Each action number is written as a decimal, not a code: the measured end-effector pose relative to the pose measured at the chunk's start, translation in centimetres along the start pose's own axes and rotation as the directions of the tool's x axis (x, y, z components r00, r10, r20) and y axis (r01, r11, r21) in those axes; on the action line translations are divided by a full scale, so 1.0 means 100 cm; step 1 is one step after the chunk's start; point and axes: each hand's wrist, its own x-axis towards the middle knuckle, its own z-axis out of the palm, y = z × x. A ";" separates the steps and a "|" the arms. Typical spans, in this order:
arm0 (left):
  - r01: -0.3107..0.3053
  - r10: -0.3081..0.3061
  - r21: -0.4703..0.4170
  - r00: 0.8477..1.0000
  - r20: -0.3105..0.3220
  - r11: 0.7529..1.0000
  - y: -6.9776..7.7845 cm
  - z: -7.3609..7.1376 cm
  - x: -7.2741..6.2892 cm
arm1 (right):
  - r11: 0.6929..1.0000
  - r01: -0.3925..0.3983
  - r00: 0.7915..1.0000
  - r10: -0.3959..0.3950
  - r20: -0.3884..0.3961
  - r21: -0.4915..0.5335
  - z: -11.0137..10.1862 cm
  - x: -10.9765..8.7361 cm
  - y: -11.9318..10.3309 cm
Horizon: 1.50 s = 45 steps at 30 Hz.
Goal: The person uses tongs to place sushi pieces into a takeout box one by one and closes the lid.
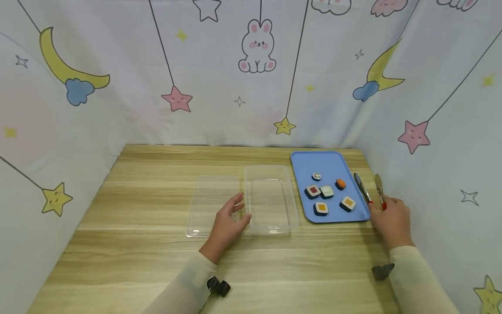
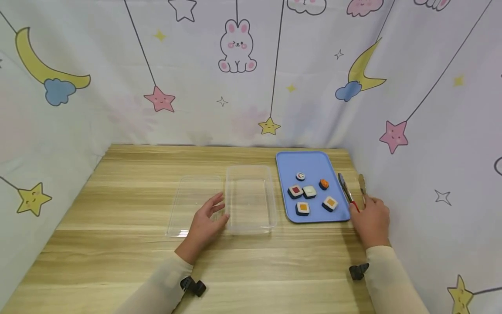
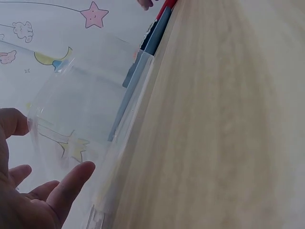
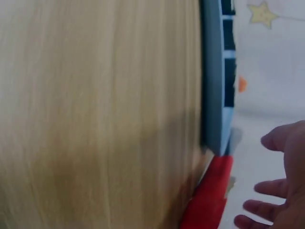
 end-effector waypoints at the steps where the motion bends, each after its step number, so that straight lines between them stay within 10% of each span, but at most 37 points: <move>1: -0.003 0.003 -0.006 1.000 0.003 1.000 -0.001 0.001 0.000 | 1.000 -0.014 1.000 0.014 0.018 0.000 0.000 0.002 0.004; 28: 0.036 -0.035 -0.022 0.999 0.015 0.999 0.004 0.000 -0.002 | 0.958 -0.265 0.958 0.249 0.140 0.109 0.005 0.020 0.031; 45: 0.013 -0.013 -0.029 1.000 0.014 0.999 0.001 0.001 -0.001 | 0.974 -0.167 0.980 0.146 0.138 0.153 -0.019 0.009 0.003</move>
